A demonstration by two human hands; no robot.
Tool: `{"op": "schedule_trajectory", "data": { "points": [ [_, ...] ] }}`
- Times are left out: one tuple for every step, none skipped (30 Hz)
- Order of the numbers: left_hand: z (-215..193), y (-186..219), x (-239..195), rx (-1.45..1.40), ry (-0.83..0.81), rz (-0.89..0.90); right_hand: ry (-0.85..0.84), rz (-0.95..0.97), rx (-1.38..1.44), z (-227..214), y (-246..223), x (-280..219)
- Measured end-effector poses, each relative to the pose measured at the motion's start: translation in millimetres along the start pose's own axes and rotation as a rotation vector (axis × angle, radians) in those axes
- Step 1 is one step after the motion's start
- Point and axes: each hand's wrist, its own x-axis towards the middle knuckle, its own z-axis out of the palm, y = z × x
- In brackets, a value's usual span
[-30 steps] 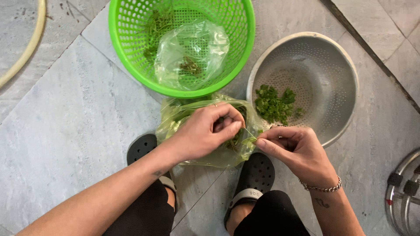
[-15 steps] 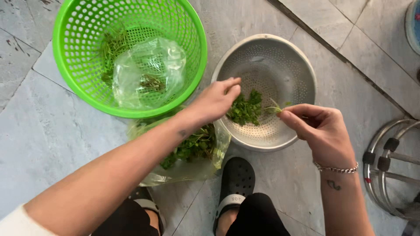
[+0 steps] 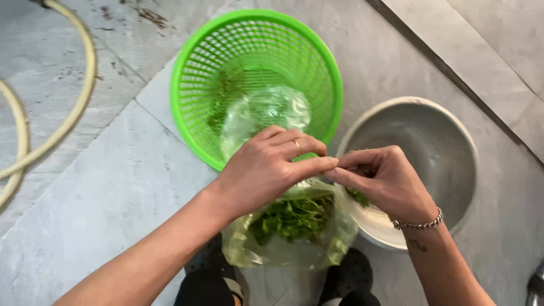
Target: The person sits on a tiled floor and sorts through a plastic bag of green leafy herbs. They pick individual stems, separate the leaves from the stalks by hand, and place the leaves into a metal colander while discarding the stems into a green basket.
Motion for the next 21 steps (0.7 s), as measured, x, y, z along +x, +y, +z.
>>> {"op": "schedule_trajectory", "data": {
  "points": [
    [-5.0,-7.9,-2.0,0.010,0.003,-0.012,-0.014,-0.007,-0.004,4.9,-2.3,10.5],
    [-9.7,-15.6,-4.0,0.015,0.037,-0.017,-0.023,-0.011,-0.027,9.8,-4.4,21.1],
    [-14.4,-23.7,-6.1,0.019,0.073,-0.021,-0.032,-0.015,-0.051,14.9,-6.9,31.6],
    [-16.9,-31.8,-9.6,0.028,0.077,-0.033,-0.045,-0.021,-0.057,21.6,-10.6,42.8],
    [-19.1,-39.7,-12.9,0.026,0.070,-0.054,-0.051,-0.023,-0.029,28.2,-13.6,53.9],
    [-21.2,-47.5,-16.0,0.023,0.063,-0.075,-0.058,-0.023,0.000,34.6,-16.4,64.9],
    [-23.9,-53.5,-17.8,0.032,0.066,-0.087,-0.071,-0.028,-0.004,40.3,-20.8,74.3],
    [-26.4,-59.2,-19.3,0.024,0.097,-0.113,-0.058,-0.016,0.021,45.8,-25.0,83.6],
    [-28.7,-64.7,-20.6,0.016,0.128,-0.138,-0.044,-0.005,0.048,51.2,-28.7,92.2],
    [-28.6,-71.7,-21.9,0.025,0.131,-0.147,-0.056,-0.010,0.046,55.4,-28.9,101.5],
    [-28.7,-78.9,-23.7,0.077,0.146,-0.165,-0.054,-0.082,0.036,60.4,-28.8,111.2],
    [-28.5,-85.7,-25.9,0.129,0.161,-0.182,-0.052,-0.155,0.028,65.5,-28.2,120.5],
    [-27.0,-92.6,-28.8,0.133,0.160,-0.197,-0.067,-0.153,0.026,71.8,-30.1,128.8],
    [-25.1,-98.9,-32.1,0.101,0.136,-0.233,-0.052,-0.181,0.006,78.2,-31.4,136.4],
    [-22.6,-104.9,-35.1,0.069,0.114,-0.268,-0.037,-0.211,-0.014,84.0,-32.4,143.9],
    [-18.1,-114.9,-37.0,0.073,0.116,-0.283,-0.052,-0.210,-0.017,87.1,-24.3,155.7],
    [-13.1,-124.5,-38.4,0.042,0.104,-0.363,-0.036,-0.233,-0.041,89.6,-15.9,166.0],
    [-7.8,-133.7,-39.5,0.010,0.092,-0.443,-0.020,-0.256,-0.065,91.6,-7.2,176.0],
    [0.9,-154.2,-48.1,0.008,0.092,-0.451,-0.027,-0.252,-0.067,92.0,-13.6,173.9],
    [9.8,-174.2,-56.6,-0.026,0.124,-0.500,0.002,-0.245,-0.066,91.8,-20.0,171.7],
    [18.5,-195.0,-63.7,-0.059,0.157,-0.546,0.035,-0.239,-0.065,90.7,-27.2,169.9]
  ]
}}
